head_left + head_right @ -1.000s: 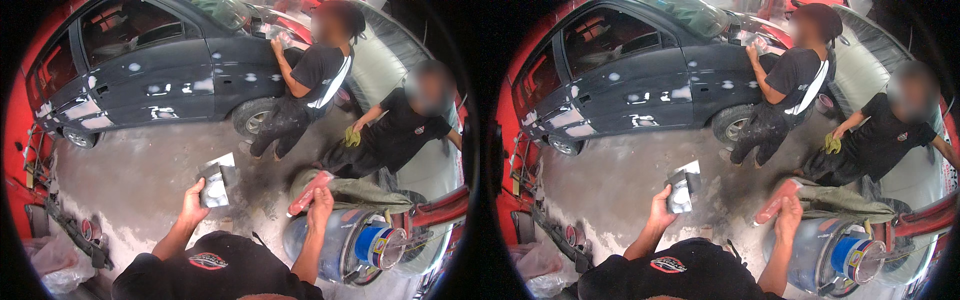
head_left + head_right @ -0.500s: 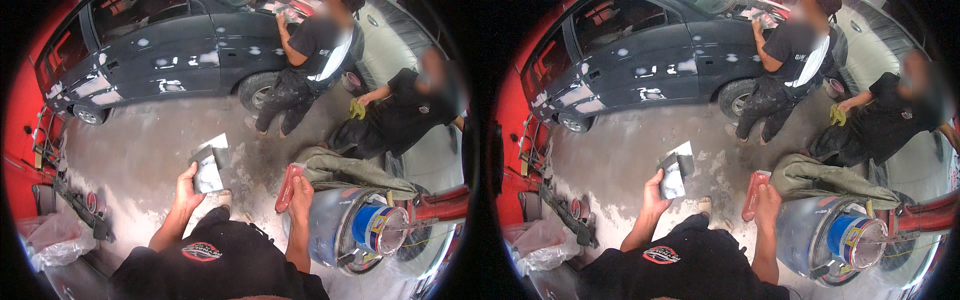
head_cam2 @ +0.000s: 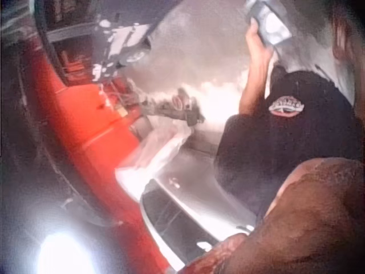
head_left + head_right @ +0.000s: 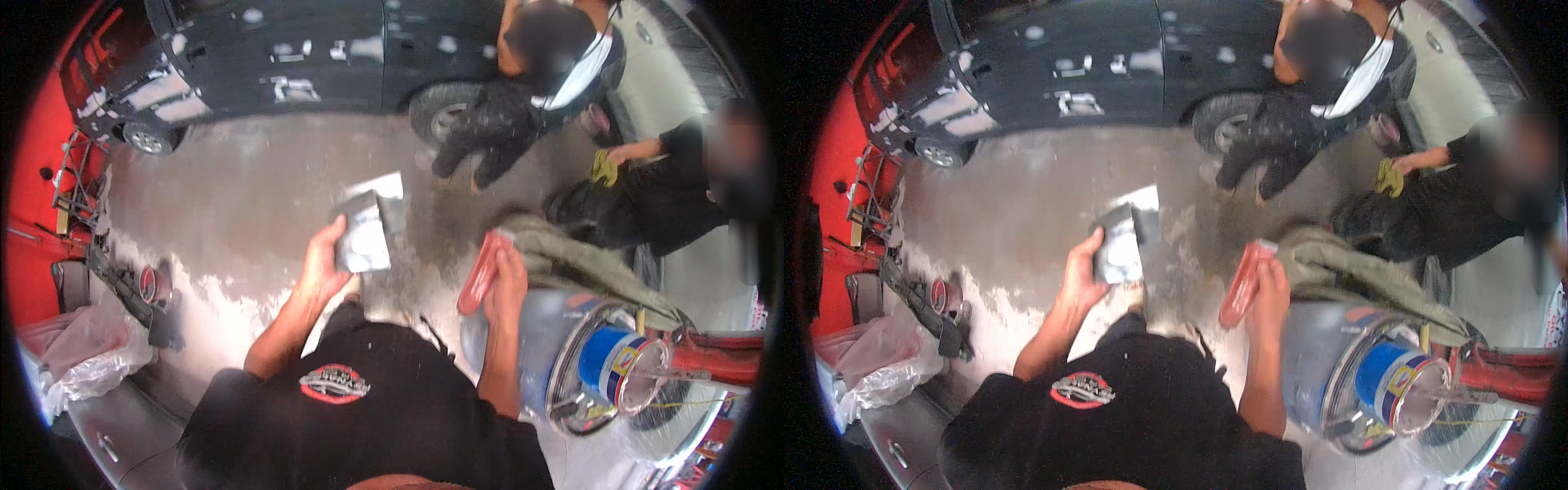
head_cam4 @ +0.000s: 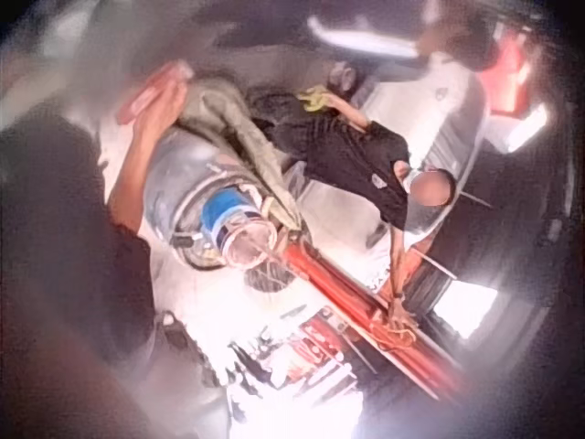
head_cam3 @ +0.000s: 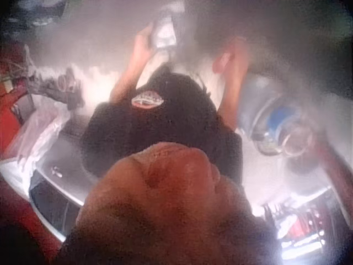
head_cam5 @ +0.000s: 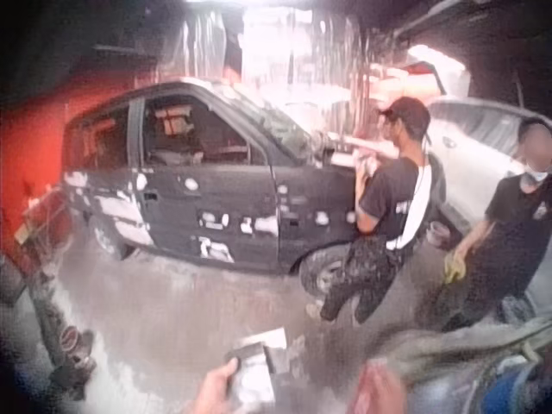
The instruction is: The person scoops body filler onto a spreader and applies it to a car bumper, smoothing the surface with the tool. They repeatedly add filler and spread it across the bumper area.
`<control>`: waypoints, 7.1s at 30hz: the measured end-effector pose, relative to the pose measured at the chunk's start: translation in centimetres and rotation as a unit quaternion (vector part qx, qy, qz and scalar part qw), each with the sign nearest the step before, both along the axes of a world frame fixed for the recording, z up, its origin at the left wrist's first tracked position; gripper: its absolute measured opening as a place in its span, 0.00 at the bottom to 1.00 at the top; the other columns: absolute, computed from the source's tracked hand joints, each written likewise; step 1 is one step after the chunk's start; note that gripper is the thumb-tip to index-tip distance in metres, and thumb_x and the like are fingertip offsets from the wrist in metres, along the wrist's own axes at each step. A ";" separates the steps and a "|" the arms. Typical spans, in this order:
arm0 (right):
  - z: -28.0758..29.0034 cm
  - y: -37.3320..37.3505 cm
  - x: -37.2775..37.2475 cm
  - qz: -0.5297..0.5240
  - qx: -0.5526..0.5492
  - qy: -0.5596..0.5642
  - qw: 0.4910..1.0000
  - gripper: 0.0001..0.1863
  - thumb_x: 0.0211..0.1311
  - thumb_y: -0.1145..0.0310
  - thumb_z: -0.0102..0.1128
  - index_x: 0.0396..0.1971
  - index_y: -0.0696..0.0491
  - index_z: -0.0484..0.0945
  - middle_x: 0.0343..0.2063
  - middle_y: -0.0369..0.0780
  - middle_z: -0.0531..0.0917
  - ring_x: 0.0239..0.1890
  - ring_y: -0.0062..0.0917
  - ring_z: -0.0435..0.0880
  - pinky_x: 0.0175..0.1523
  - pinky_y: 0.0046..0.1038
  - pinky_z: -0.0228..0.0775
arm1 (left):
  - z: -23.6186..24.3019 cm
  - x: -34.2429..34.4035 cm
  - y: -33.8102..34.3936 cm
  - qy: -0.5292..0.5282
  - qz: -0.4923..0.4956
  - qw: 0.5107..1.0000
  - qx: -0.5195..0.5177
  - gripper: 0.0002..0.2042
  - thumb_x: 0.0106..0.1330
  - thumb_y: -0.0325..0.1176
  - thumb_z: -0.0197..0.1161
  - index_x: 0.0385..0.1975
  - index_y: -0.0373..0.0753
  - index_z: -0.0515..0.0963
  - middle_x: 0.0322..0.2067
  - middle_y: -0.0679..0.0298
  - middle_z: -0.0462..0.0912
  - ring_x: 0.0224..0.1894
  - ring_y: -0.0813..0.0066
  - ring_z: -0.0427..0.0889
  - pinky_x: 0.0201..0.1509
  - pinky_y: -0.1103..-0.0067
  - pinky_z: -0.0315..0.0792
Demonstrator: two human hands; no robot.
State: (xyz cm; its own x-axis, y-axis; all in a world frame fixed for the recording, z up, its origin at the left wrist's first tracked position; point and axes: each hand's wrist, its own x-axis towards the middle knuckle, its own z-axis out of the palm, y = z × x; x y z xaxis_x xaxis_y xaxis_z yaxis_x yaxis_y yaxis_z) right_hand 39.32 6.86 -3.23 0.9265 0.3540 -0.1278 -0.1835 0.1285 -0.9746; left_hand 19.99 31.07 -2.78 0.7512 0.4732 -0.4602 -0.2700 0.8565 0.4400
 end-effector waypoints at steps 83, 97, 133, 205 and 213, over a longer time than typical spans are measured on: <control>9.4 7.7 -6.5 0.283 -0.400 -0.252 0.835 0.09 0.61 0.70 0.70 0.37 0.60 0.86 0.23 0.37 0.84 0.27 0.15 0.77 0.35 0.21 0.70 | -0.1 -0.7 0.0 -0.002 -0.208 0.975 0.080 0.16 0.73 0.37 0.61 0.49 0.29 0.78 0.43 0.58 0.85 0.42 0.75 0.83 0.44 0.77 0.78; 10.2 8.4 -6.6 0.279 -0.432 -0.234 0.825 0.08 0.59 0.71 0.69 0.30 0.61 0.85 0.16 0.36 0.79 0.22 0.14 0.73 0.28 0.22 0.65 | -0.3 -0.7 -0.2 -0.022 -0.212 0.973 0.085 0.15 0.73 0.37 0.60 0.47 0.29 0.79 0.40 0.58 0.85 0.41 0.75 0.84 0.43 0.77 0.78; 9.0 7.2 -6.7 0.214 -0.441 -0.399 0.775 0.05 0.55 0.76 0.69 0.32 0.57 0.85 0.23 0.43 0.83 0.26 0.33 0.80 0.34 0.31 0.73 | 0.2 1.0 -1.0 -0.024 -0.231 0.962 0.147 0.16 0.74 0.38 0.58 0.50 0.30 0.80 0.43 0.60 0.85 0.44 0.76 0.81 0.50 0.77 0.74; -3.7 -4.6 2.5 0.321 0.064 0.062 0.943 0.31 0.77 0.48 0.48 0.66 0.59 0.64 0.53 0.43 0.79 0.55 0.30 0.78 0.64 0.34 0.70 | 0.8 5.5 -16.6 -0.060 0.030 0.993 -0.092 0.16 0.73 0.40 0.60 0.52 0.36 0.77 0.47 0.60 0.85 0.48 0.67 0.85 0.54 0.68 0.80; 1.9 2.8 0.3 0.290 -0.063 0.124 0.947 0.13 0.74 0.62 0.55 0.45 0.58 0.75 0.40 0.40 0.81 0.41 0.23 0.80 0.47 0.28 0.74 | 5.3 3.9 -15.3 -0.038 0.081 0.994 -0.070 0.18 0.74 0.39 0.59 0.57 0.36 0.75 0.51 0.58 0.83 0.54 0.65 0.83 0.59 0.65 0.78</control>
State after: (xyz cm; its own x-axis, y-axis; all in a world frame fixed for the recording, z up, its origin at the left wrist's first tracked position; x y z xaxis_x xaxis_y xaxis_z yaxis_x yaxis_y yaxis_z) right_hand 39.58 9.68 -1.36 0.5170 0.7615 -0.3909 -0.4129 -0.1782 -0.8932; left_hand 23.87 15.74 2.51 0.7049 0.5264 -0.4755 -0.4371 0.8503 0.2932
